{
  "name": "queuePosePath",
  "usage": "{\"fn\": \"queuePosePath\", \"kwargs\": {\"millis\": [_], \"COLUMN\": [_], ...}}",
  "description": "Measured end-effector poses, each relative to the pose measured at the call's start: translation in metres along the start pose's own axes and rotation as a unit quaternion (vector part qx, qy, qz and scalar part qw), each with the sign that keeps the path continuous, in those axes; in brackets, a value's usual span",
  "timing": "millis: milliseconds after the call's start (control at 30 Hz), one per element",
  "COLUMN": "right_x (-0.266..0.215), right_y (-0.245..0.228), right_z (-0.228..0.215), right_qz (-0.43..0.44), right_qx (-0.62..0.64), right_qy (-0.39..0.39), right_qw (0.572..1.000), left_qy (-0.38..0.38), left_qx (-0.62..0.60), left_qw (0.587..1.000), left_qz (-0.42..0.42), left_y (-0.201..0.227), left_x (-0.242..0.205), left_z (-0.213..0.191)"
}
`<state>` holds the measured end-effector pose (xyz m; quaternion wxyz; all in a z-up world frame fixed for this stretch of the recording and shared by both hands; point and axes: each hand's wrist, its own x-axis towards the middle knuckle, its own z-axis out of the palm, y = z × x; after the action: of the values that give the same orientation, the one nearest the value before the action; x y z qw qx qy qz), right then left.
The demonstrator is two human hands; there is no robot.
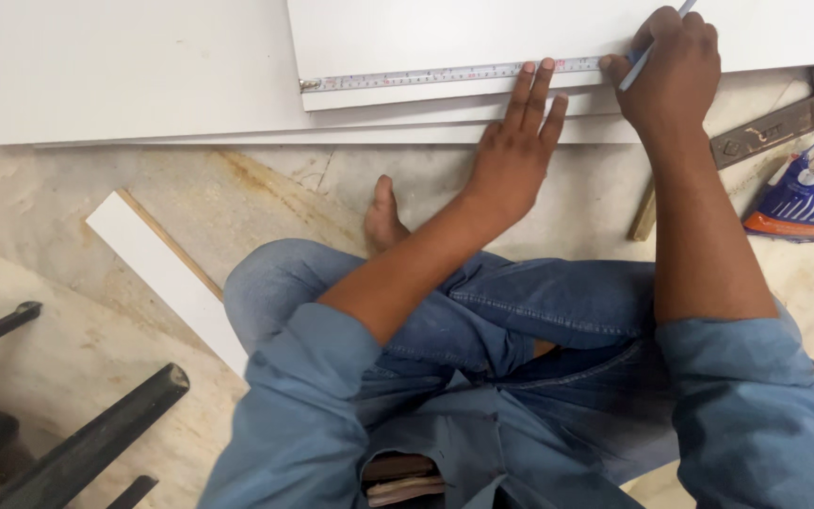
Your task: The person measures and marks white laminate boards using a tape measure, a square, a pencil, and a hammer.
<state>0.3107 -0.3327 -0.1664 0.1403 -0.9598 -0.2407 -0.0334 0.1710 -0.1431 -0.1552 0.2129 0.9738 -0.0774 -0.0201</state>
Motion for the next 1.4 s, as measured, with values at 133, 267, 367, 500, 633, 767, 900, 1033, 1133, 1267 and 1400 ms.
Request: {"fn": "queuePosePath", "kwargs": {"millis": [133,267,367,500,633,767,900,1033,1133,1267,1400], "right_x": [0.0,0.002,0.003,0.003,0.003,0.005,0.007,0.021,0.025,0.035,0.043], "right_y": [-0.002,-0.003,-0.002,-0.004,-0.003,-0.005,-0.017,-0.051,-0.081,-0.1,-0.096], "right_z": [-0.002,-0.003,-0.007,-0.009,-0.008,-0.011,-0.024,-0.041,-0.047,-0.034,-0.007], "right_qz": [-0.003,0.003,0.012,0.013,0.005,-0.016,-0.028,-0.064,0.075,0.063,0.064], "right_qx": [0.003,-0.003,0.01,0.011,0.01,0.027,0.036,0.121,0.428,0.54,0.539], "right_qy": [0.011,0.006,-0.013,-0.019,-0.009,-0.021,-0.033,0.004,-0.057,-0.143,-0.149], "right_qw": [1.0,1.0,1.0,1.0,1.0,0.999,0.998,0.991,0.899,0.827,0.827], "left_qy": [0.063,0.044,0.003,0.0,-0.002,-0.01,-0.028,-0.045,-0.058,-0.112,-0.114], "left_qx": [0.065,0.028,0.036,0.039,-0.009,-0.023,-0.01,-0.019,-0.076,-0.097,-0.097], "left_qw": [0.996,0.998,0.999,0.998,0.999,0.999,0.999,0.998,0.995,0.989,0.988], "left_qz": [0.012,0.021,0.031,0.043,0.042,0.046,0.039,0.042,0.039,0.029,0.021], "left_y": [0.002,0.0,0.003,0.005,0.007,0.007,0.014,0.013,0.012,0.013,0.016], "left_x": [0.016,0.017,0.017,0.02,0.025,0.024,0.028,0.031,0.03,0.03,0.026], "left_z": [0.012,0.015,0.01,0.006,0.009,0.01,0.009,0.01,0.016,0.021,0.02]}}
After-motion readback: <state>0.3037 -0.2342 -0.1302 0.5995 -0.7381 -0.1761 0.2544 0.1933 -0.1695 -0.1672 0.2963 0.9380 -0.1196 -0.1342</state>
